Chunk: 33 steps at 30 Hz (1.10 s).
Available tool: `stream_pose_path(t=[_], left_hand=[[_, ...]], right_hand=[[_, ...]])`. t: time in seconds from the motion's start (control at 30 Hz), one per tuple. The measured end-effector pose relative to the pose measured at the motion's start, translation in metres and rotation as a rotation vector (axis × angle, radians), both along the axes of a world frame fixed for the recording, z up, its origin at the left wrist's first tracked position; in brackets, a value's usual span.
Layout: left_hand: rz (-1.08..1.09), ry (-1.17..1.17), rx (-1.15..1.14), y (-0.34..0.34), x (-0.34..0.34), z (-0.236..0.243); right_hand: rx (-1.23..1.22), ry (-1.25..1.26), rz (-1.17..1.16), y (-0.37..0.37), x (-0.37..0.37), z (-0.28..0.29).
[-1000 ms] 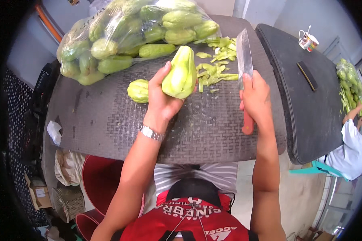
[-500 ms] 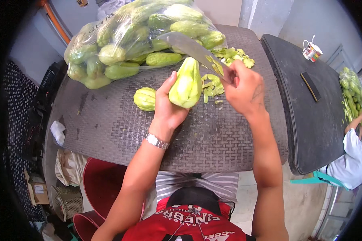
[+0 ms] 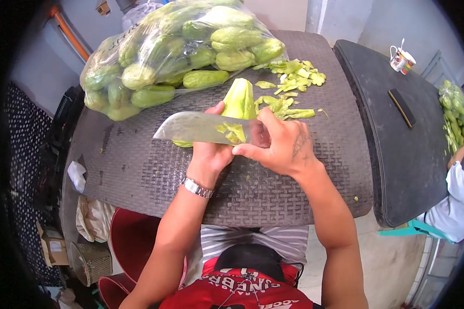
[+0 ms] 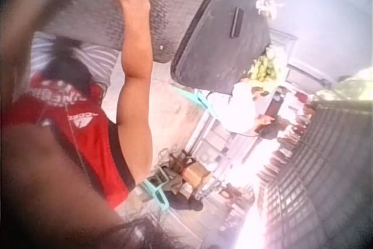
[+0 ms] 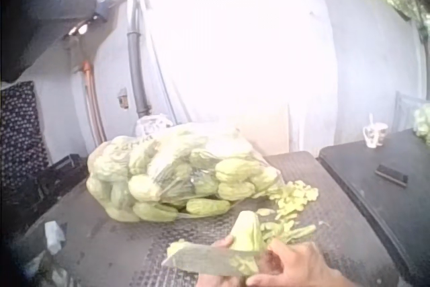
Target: The person peels chayotes using a knife. They hold each chayote by hand, remove the skin with a knife, and place the peeled chayotes on a table.
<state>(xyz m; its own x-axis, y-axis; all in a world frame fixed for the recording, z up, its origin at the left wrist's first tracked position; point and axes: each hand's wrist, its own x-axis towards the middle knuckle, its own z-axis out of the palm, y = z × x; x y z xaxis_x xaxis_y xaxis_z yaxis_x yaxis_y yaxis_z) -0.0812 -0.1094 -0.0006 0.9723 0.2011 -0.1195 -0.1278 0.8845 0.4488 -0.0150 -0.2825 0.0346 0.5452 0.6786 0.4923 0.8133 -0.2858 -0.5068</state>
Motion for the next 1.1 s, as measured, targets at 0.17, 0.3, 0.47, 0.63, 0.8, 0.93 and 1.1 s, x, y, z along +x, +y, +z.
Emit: stream_pose_path(t=[0.17, 0.3, 0.47, 0.63, 0.8, 0.93, 1.1], left_hand=[[-0.025, -0.059, 0.039, -0.003, 0.000, 0.003], [0.011, -0.055, 0.060, -0.006, 0.002, 0.004], [0.079, -0.075, 0.133, -0.009, 0.001, 0.010], [0.105, -0.057, 0.156, -0.010, 0.001, 0.009], [0.060, -0.091, 0.134, -0.009, -0.002, 0.014], [0.026, -0.129, 0.139, -0.011, -0.003, 0.013], [-0.006, -0.169, 0.163, -0.009, -0.006, 0.012]], right_hand=[[0.006, -0.050, -0.012, 0.001, -0.004, -0.002], [0.012, -0.058, -0.025, 0.000, -0.003, -0.003], [0.038, -0.075, 0.019, -0.002, -0.001, -0.003], [0.037, -0.089, -0.003, -0.005, 0.010, 0.001], [0.046, -0.115, 0.040, -0.007, 0.010, 0.002], [0.061, -0.062, 0.073, -0.006, 0.004, 0.006], [-0.002, -0.073, -0.003, -0.019, 0.024, 0.008]])
